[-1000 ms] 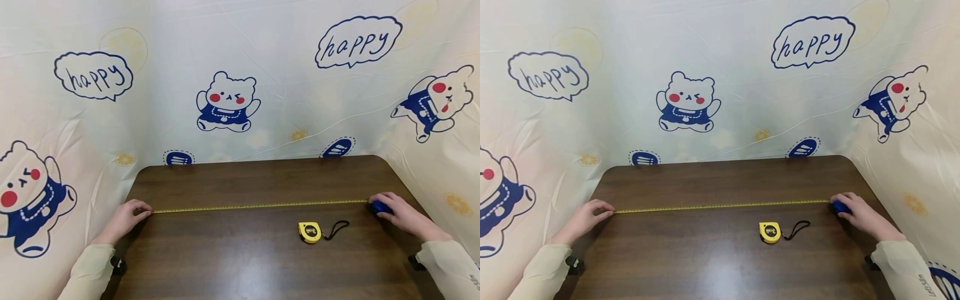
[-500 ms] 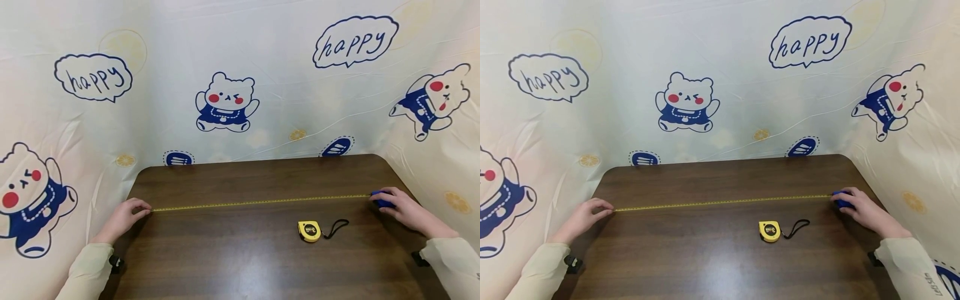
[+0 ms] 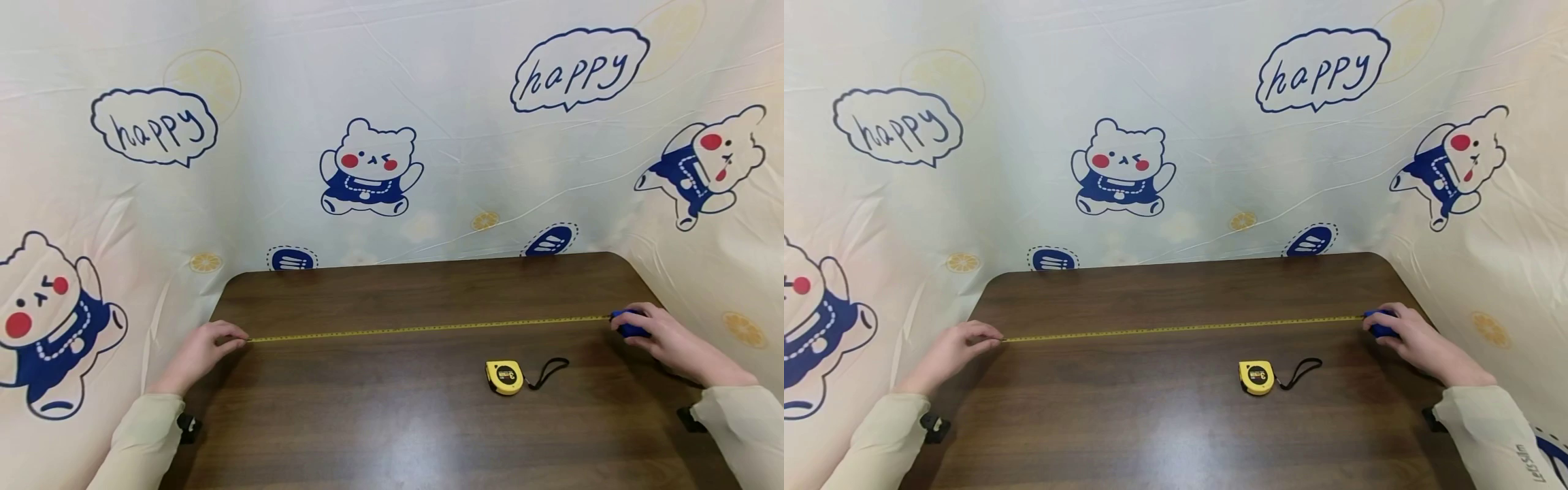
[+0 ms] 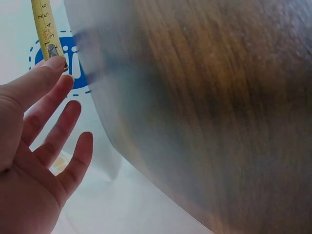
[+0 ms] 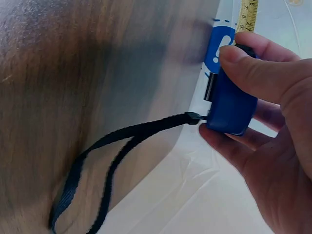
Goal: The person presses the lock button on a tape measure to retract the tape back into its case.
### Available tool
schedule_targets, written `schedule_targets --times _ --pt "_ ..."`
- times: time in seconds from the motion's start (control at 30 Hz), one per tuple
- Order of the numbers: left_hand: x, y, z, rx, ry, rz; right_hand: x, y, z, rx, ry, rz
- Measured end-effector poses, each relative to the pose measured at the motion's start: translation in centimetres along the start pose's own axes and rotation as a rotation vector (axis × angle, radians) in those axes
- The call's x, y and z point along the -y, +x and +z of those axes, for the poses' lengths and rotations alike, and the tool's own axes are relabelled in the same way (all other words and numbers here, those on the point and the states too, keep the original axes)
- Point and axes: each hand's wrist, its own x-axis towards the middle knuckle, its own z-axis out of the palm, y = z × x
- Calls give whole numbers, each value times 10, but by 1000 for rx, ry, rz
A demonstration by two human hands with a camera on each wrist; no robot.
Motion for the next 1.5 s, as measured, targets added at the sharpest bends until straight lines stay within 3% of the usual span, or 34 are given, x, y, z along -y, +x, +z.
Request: schedule_targets --times 0.13,0.3,0.53,0.73,1.5 --pt "-4 3 0 8 -7 20 1 5 1 -30 33 -36" --pt "-13 14 0 27 -2 14 8 15 1 -24 33 -15" --pt "-14 15 3 20 -4 -8 23 22 -7 76 70 145" --pt "-21 20 3 49 1 -26 28 26 -10 114 65 189" --pt "-48 36 13 144 -12 -110 48 47 -7 117 52 154"
